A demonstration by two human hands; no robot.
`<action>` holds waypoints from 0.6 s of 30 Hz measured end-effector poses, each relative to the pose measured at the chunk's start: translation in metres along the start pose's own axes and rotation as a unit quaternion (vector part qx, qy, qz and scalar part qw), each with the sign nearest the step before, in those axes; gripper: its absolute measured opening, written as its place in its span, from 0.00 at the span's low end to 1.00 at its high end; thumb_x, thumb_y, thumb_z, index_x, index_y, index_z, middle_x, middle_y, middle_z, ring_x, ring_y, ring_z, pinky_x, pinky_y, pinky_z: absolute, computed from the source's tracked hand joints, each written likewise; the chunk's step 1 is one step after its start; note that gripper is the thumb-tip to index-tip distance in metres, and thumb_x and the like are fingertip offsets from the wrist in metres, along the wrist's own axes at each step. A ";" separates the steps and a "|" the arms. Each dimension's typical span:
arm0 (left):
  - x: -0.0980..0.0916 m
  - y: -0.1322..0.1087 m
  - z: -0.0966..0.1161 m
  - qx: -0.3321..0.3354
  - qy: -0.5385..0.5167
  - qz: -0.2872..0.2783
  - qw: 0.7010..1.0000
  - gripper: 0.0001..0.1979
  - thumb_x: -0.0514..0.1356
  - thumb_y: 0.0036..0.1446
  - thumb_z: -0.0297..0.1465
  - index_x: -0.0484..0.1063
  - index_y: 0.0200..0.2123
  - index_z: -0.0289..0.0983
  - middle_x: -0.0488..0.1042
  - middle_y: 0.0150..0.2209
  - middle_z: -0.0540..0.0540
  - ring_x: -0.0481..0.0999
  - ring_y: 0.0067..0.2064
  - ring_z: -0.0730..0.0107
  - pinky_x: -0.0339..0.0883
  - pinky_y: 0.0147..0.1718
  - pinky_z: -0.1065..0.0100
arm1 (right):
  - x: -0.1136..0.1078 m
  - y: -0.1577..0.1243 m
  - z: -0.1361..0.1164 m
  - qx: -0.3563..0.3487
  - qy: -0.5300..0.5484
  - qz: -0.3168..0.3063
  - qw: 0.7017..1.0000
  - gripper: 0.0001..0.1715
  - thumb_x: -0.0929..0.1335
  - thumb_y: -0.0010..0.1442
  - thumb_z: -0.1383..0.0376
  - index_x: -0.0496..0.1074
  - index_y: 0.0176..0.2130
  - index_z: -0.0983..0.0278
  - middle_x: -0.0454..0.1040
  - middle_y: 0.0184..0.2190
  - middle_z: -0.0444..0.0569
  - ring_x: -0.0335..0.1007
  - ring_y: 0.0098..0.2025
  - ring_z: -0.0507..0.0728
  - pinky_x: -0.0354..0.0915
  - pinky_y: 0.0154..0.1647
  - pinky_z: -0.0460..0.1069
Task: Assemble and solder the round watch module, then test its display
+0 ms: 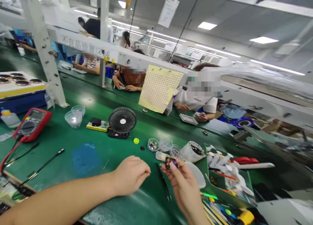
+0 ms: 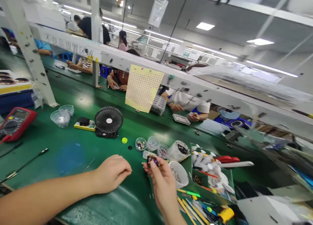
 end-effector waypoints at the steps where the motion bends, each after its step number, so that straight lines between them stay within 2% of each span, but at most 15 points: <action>1: 0.002 -0.001 0.003 0.017 0.007 -0.005 1.000 0.03 0.59 0.66 0.28 0.70 0.38 0.42 0.81 0.33 0.53 0.78 0.33 0.68 0.66 0.36 0.65 | 0.001 0.010 -0.014 -0.022 -0.043 -0.009 0.999 0.33 0.84 0.43 0.46 0.78 0.41 0.61 0.82 0.37 0.47 0.82 0.37 0.60 0.77 0.44 0.55; 3: 0.006 -0.003 0.008 0.054 0.031 -0.020 0.998 0.02 0.60 0.65 0.29 0.71 0.38 0.42 0.81 0.32 0.54 0.78 0.32 0.69 0.63 0.33 0.64 | 0.011 0.035 -0.041 -0.074 -0.163 -0.042 0.983 0.32 0.82 0.47 0.44 0.78 0.42 0.61 0.82 0.37 0.49 0.81 0.37 0.60 0.77 0.44 0.56; 5: 0.009 -0.003 0.012 0.083 0.066 -0.041 0.994 0.01 0.61 0.65 0.30 0.71 0.39 0.42 0.81 0.32 0.54 0.77 0.31 0.69 0.61 0.31 0.63 | 0.034 0.068 -0.063 -0.138 -0.314 -0.085 0.936 0.28 0.78 0.53 0.44 0.79 0.43 0.62 0.83 0.36 0.51 0.79 0.35 0.60 0.76 0.41 0.56; 8: 0.014 -0.002 0.012 0.106 0.117 -0.079 0.984 0.02 0.62 0.63 0.32 0.71 0.38 0.41 0.79 0.30 0.54 0.76 0.30 0.69 0.59 0.27 0.62 | 0.080 0.126 -0.081 -0.224 -0.526 -0.131 0.810 0.20 0.71 0.63 0.51 0.80 0.45 0.63 0.83 0.41 0.55 0.78 0.40 0.62 0.73 0.45 0.56; 10: 0.018 -0.001 0.014 0.129 0.148 -0.108 0.975 0.04 0.64 0.61 0.31 0.70 0.36 0.41 0.77 0.28 0.53 0.74 0.28 0.69 0.56 0.24 0.62 | 0.109 0.172 -0.076 -0.208 -0.656 -0.149 0.710 0.15 0.68 0.66 0.58 0.79 0.46 0.64 0.83 0.43 0.55 0.78 0.43 0.61 0.71 0.46 0.54; 11: 0.020 -0.001 0.015 0.142 0.161 -0.120 0.969 0.05 0.64 0.60 0.31 0.69 0.34 0.41 0.76 0.27 0.53 0.73 0.27 0.70 0.54 0.22 0.62 | 0.121 0.193 -0.072 -0.187 -0.682 -0.162 0.689 0.12 0.69 0.65 0.61 0.80 0.43 0.65 0.83 0.40 0.54 0.78 0.41 0.60 0.71 0.44 0.52; 13: 0.022 -0.001 0.017 0.164 0.176 -0.136 0.961 0.08 0.63 0.61 0.30 0.67 0.30 0.41 0.74 0.25 0.52 0.70 0.24 0.71 0.50 0.20 0.63 | 0.142 0.230 -0.062 -0.154 -0.709 -0.174 0.666 0.08 0.71 0.65 0.63 0.79 0.37 0.66 0.81 0.34 0.51 0.77 0.36 0.57 0.71 0.39 0.50; 14: 0.023 -0.001 0.017 0.172 0.179 -0.140 0.959 0.09 0.62 0.62 0.29 0.67 0.29 0.41 0.72 0.23 0.52 0.69 0.23 0.71 0.48 0.19 0.63 | 0.149 0.245 -0.057 -0.145 -0.715 -0.174 0.661 0.08 0.72 0.65 0.62 0.79 0.39 0.66 0.81 0.35 0.50 0.76 0.35 0.56 0.73 0.39 0.50; 18: 0.023 -0.004 0.016 0.199 0.173 -0.150 0.953 0.12 0.63 0.59 0.27 0.65 0.26 0.41 0.68 0.20 0.52 0.66 0.21 0.71 0.47 0.18 0.63 | 0.157 0.276 -0.046 -0.164 -0.729 -0.134 0.651 0.17 0.66 0.75 0.57 0.75 0.52 0.68 0.77 0.49 0.51 0.78 0.46 0.58 0.76 0.47 0.55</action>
Point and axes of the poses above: each hand's wrist, its own y-axis towards the middle knuckle, its own x-axis out of the palm, z = x × y, the point moved 7 cm from there along y, towards the middle knuckle
